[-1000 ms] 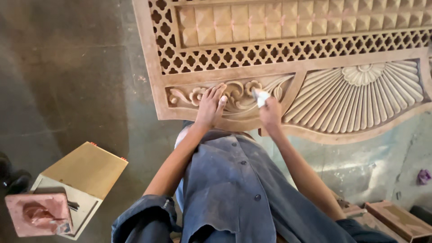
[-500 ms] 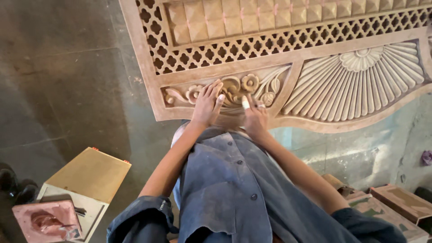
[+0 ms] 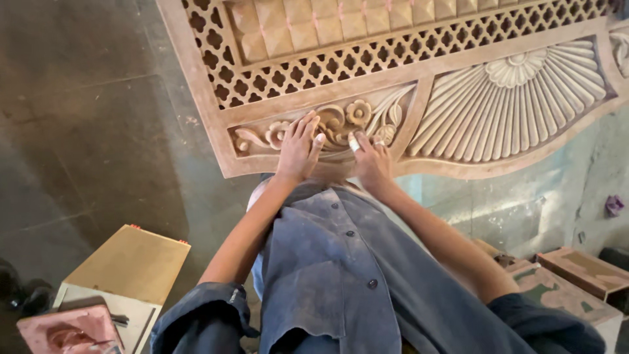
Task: The person uses a white sanding block to smooth the carved floral and geometric patterns on a large wooden panel. They move the block back and forth across the raised details, focusing on the edges and curves of the design.
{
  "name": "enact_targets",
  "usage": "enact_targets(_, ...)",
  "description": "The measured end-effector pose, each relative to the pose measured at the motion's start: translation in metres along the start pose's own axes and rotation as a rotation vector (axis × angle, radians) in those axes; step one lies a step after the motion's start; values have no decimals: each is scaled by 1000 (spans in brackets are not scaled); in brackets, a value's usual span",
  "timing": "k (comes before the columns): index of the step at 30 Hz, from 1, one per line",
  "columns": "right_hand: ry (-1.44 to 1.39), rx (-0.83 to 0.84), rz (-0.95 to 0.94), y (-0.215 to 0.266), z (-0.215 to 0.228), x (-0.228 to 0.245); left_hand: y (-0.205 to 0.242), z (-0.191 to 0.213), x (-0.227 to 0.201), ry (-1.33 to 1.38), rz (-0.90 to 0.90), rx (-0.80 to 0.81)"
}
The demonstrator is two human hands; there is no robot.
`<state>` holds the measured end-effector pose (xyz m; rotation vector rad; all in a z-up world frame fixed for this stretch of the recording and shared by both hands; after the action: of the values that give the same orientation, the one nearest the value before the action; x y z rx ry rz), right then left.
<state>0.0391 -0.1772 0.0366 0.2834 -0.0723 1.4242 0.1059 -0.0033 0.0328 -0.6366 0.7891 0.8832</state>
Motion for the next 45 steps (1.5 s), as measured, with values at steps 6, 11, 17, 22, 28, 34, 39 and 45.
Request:
enact_targets(6, -96, 21, -135, -4, 19, 7, 0, 4, -3, 6, -38, -35)
enact_targets(11, -114, -150, -39, -3, 18, 36, -3, -2, 1, 9, -33, -48)
enact_targets(17, -147, -159, -46, 7, 3, 17, 6, -24, 14, -54, -32, 25)
enact_targets(22, -45, -199, -114, -3, 10, 27, 3, -21, 12, -95, -71, 42)
enact_targets(28, -110, -172, -102, 0, 10, 28, 8, -11, 7, -39, -96, 32)
enact_targets(34, -61, -158, -113, 3, 11, 30, 7, -12, 4, -76, -64, 103)
enact_targets(39, -52, -152, -122, -1, 17, 31, 4, -13, 0, -96, -94, 90)
enact_targets(45, -87, -228, -26, -3, 25, 38, 3, -9, -2, -121, -98, 107)
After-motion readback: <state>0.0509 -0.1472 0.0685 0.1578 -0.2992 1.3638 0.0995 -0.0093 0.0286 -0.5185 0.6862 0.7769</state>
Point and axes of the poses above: each hand's wrist, its own y-axis away from the middle knuckle, its own z-axis out of the back of the hand, x = y × z, the point moved 9 cm from there along -y, towards the middle knuckle, and after that the axes turned 10 degrees about -z, right-handed, at the moved point
